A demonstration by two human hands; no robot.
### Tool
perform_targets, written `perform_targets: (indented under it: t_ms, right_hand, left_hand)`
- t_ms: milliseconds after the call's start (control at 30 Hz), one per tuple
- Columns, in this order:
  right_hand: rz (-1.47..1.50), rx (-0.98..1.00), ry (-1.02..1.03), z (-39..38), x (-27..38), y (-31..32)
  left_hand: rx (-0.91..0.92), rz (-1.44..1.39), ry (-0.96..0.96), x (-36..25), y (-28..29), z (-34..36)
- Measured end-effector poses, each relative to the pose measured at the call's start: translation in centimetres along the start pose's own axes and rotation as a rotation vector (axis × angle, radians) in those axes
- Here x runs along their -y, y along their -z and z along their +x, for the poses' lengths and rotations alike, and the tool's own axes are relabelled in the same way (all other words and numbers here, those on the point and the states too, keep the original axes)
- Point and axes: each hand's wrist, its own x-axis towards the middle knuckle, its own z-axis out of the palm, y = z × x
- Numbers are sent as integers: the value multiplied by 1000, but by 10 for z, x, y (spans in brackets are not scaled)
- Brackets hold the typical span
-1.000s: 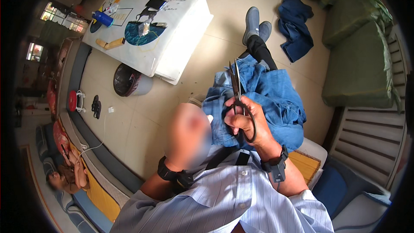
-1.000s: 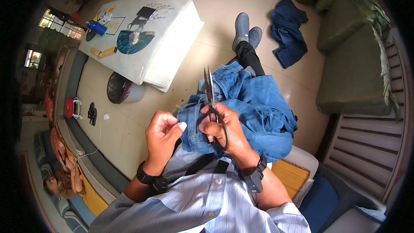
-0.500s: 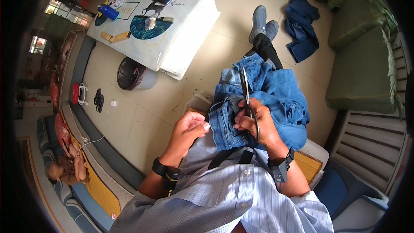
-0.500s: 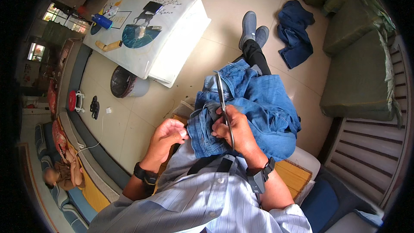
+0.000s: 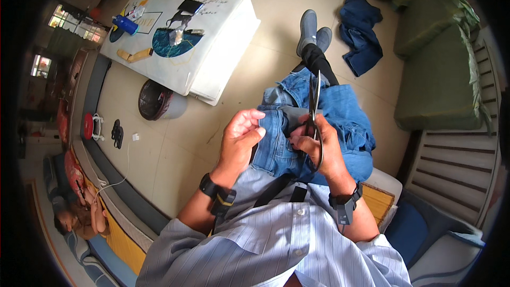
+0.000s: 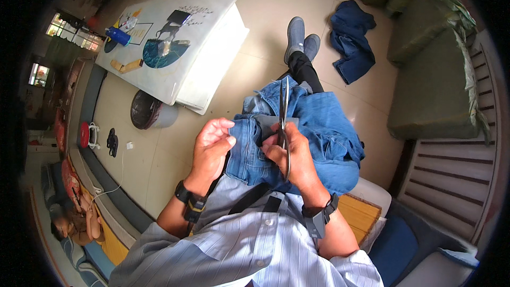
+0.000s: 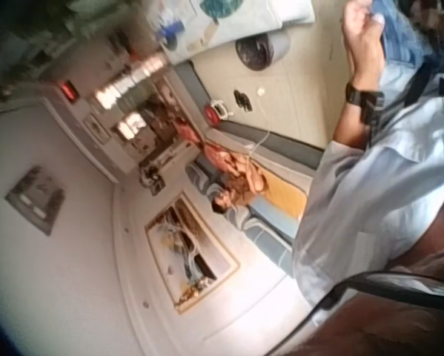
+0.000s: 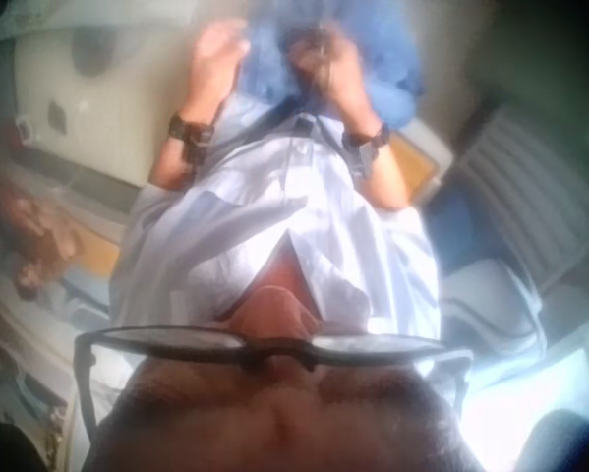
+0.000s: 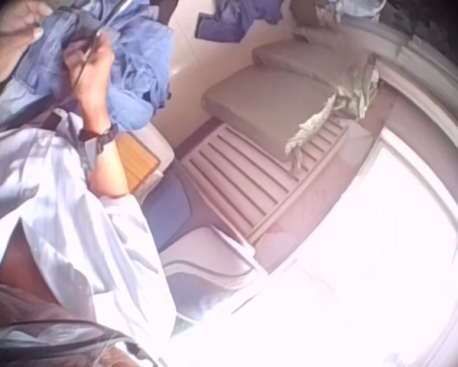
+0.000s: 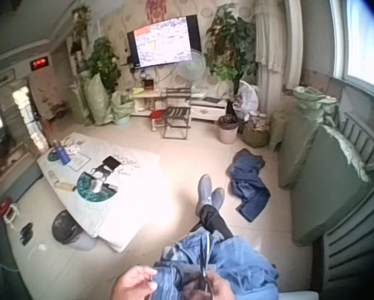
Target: The person sits on the floor and uses scissors to cut the hem of a pair of blue jeans held on their lap. They repeatedly trim small sections of the denim edge, adjusting the fabric as needed.
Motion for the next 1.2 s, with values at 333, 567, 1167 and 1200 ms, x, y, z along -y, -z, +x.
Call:
perform_targets:
  t_ms: [333, 567, 1167, 1200]
  right_hand:
    - [234, 39, -118, 13, -41, 0]
    - [223, 78, -115, 16, -45, -2]
    - [276, 92, -116, 12, -46, -3]
    - [294, 95, -120, 12, -46, -3]
  left_hand:
    - [6, 757, -4, 19, 25, -19]
    - [146, 810, 158, 12, 6, -35]
    - [175, 518, 475, -1, 27, -37]
    - [173, 495, 469, 1, 28, -39]
